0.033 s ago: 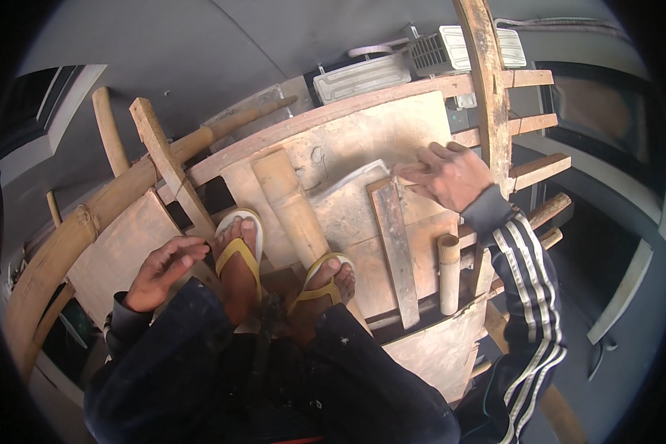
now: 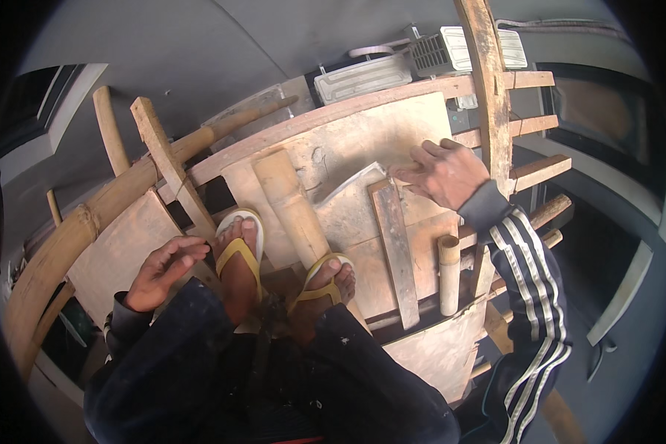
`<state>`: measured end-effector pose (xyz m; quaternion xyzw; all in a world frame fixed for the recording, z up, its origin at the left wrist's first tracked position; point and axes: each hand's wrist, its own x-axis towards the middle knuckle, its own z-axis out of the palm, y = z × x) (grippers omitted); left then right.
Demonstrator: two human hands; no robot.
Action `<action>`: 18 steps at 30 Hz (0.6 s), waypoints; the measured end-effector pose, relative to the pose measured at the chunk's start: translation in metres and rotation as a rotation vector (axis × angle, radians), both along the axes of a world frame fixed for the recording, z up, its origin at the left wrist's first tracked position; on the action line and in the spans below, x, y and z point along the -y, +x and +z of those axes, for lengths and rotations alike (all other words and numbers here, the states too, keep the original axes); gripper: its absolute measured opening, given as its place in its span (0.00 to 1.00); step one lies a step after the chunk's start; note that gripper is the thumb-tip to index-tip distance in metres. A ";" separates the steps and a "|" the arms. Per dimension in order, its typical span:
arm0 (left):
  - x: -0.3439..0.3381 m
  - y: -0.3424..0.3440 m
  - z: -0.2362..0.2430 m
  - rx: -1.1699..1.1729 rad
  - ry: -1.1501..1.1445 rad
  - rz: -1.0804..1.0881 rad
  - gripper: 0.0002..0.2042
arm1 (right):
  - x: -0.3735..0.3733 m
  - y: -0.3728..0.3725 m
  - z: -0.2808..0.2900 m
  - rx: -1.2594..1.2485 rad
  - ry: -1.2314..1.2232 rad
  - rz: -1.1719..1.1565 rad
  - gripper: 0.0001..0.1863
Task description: The person uses a trowel to scoop a white paste from a container and applies it to a wooden surface. They spread and smooth the paste across the wood, occasionally scraping the trowel against the surface to remove excess material.
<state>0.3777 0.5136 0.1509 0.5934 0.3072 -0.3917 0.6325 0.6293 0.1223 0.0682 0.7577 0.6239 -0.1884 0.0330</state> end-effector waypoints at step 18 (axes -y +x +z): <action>-0.012 -0.023 0.010 -0.048 0.091 0.095 0.19 | -0.071 0.042 -0.001 0.200 0.161 0.108 0.20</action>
